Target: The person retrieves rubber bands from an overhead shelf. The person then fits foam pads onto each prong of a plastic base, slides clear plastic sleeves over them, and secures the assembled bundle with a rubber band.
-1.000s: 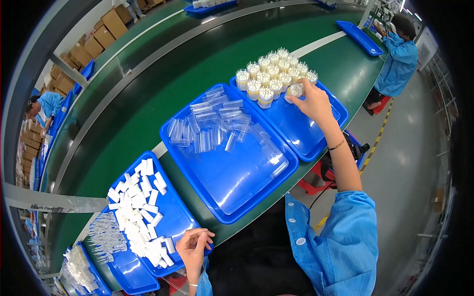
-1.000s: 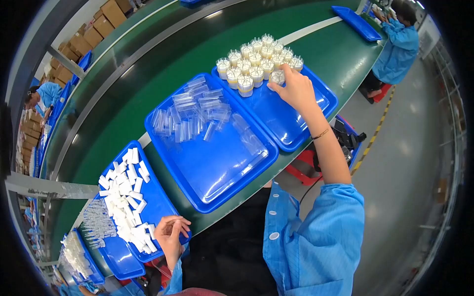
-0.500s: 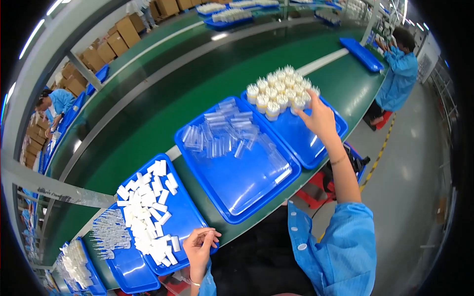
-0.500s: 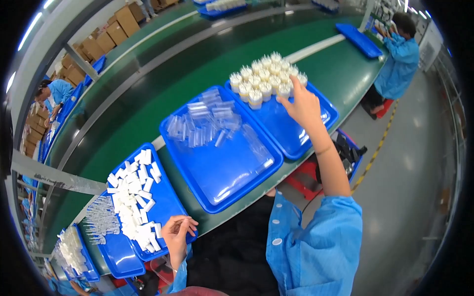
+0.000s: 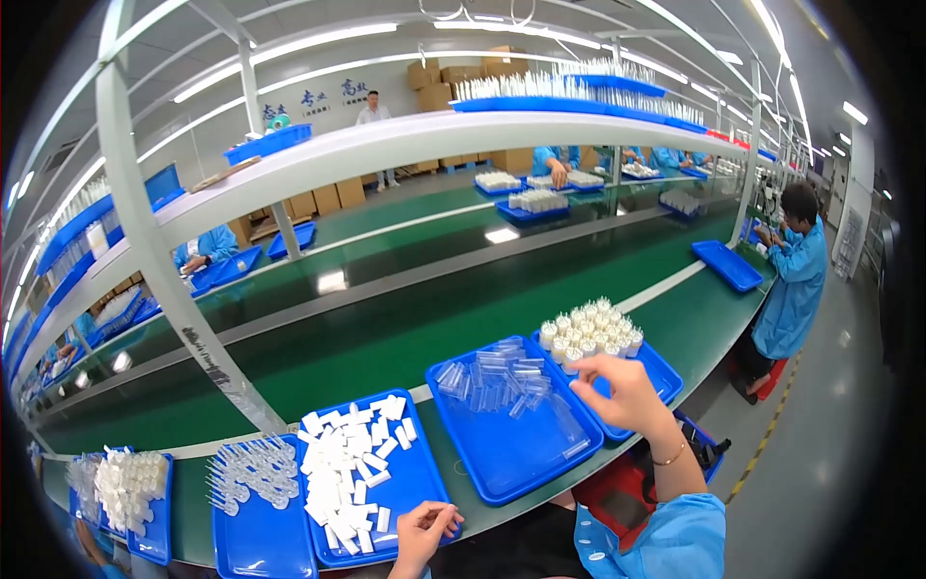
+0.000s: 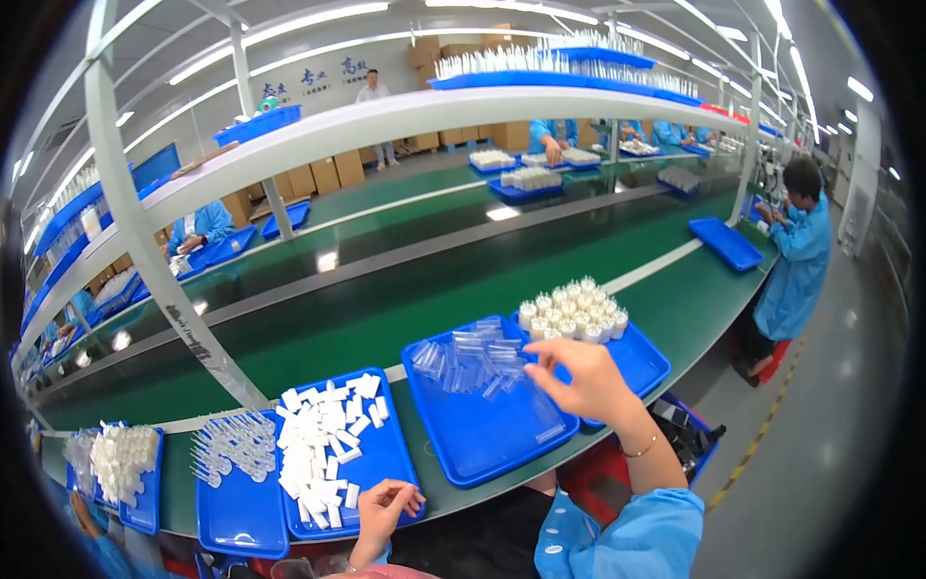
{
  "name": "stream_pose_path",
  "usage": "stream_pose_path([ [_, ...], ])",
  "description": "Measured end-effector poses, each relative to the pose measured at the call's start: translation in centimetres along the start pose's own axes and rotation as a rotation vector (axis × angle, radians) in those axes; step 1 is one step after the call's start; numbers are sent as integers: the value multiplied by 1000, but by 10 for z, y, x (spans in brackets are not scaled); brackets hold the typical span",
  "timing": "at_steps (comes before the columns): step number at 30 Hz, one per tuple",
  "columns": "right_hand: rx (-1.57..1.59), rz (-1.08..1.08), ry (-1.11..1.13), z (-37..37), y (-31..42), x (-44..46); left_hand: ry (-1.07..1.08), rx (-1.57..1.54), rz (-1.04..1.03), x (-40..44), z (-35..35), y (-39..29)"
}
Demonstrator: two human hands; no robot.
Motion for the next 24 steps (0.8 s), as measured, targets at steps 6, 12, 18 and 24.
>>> stream_pose_path([
  [6, 128, 101, 90, -14, 70, 13, -73, -10, -34, -19, 32, -13],
  [12, 243, 435, -445, 43, 154, 69, -136, -33, -25, -30, 62, -25],
  [18, 227, 781, -588, 51, 226, 114, -185, -75, -45, -42, 79, -34],
  [24, 304, 863, -540, 13, 253, 142, -389, -138, -104, -73, 122, -46],
])
Point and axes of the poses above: each hand's wrist, its own x-axis towards the middle knuckle, its own z-axis out of the back of the hand, y = z × x, the point moved 8 cm from there along x, towards the middle knuckle, and after that the axes turned 7 degrees about -y, right-handed, at the moved point
